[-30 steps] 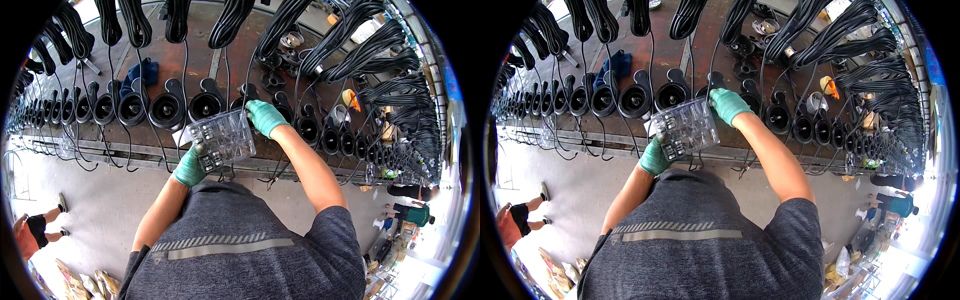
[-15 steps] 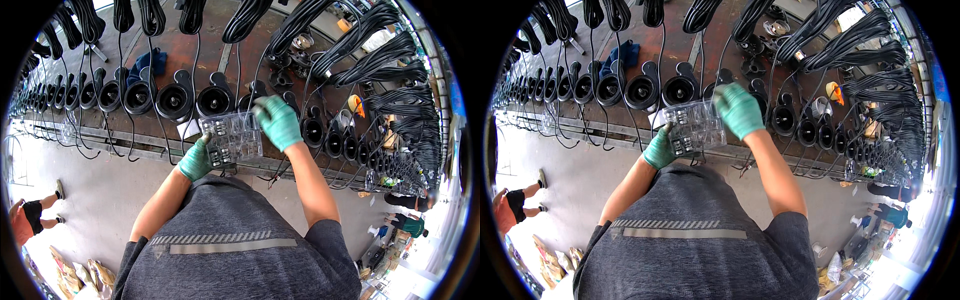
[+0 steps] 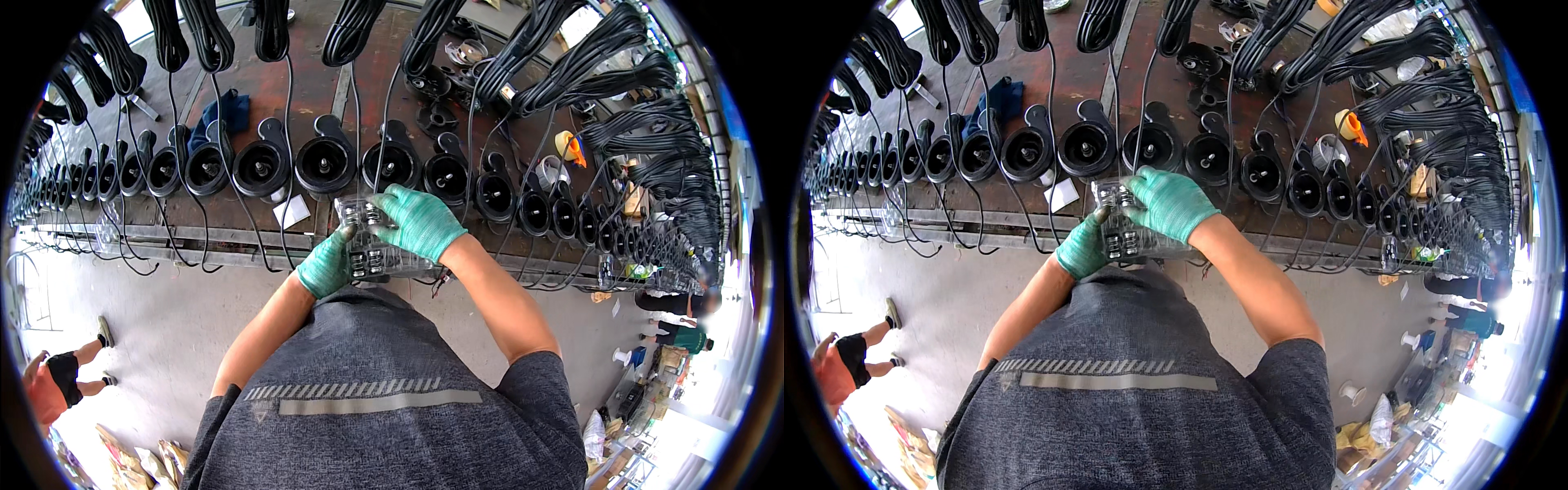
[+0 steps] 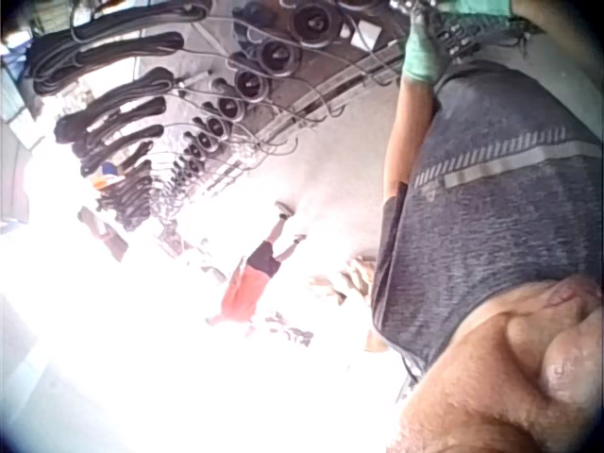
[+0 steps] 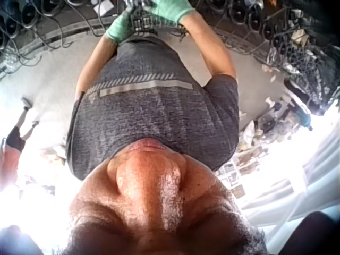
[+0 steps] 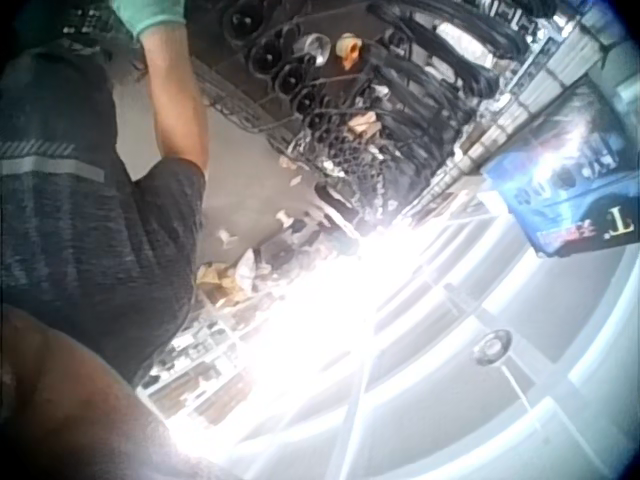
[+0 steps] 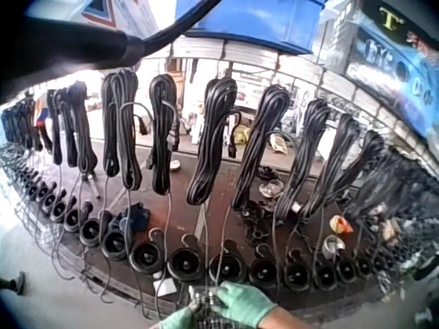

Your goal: The person stands at a long workbench in a factory setting, wearing green gloves. They pick up small cylindrical metal components from a clear plastic tray and insert them one by one into the central openings of black circular devices arranged in rows. The person repeats this insertion process for multiple units along the bench.

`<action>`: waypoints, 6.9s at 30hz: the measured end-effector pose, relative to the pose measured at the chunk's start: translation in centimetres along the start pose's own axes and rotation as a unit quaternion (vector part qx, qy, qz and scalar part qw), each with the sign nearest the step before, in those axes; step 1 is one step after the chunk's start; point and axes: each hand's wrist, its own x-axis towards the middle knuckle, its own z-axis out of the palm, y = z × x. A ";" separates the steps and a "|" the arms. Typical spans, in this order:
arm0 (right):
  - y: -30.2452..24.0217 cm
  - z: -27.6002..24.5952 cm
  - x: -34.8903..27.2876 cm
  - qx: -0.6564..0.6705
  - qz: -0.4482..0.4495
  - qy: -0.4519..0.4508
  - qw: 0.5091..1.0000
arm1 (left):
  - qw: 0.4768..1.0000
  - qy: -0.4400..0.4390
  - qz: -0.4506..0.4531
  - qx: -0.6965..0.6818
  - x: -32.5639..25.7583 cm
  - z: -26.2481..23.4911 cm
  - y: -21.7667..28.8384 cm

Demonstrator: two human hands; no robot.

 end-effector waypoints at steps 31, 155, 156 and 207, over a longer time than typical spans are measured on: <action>13.6 0.3 -3.1 0.114 0.289 0.107 0.945 | 0.997 0.000 0.024 0.074 1.0 3.4 -0.2; 19.8 -10.7 -26.4 0.202 0.044 -0.118 0.971 | 0.982 0.067 0.146 0.098 20.1 17.9 -21.5; 19.5 -10.8 -26.3 0.208 0.061 -0.119 0.969 | 0.982 0.064 0.147 0.096 19.9 17.7 -21.4; 15.2 -9.2 -25.7 -0.043 0.066 0.039 0.996 | 0.976 0.047 0.202 0.060 20.7 15.7 -20.6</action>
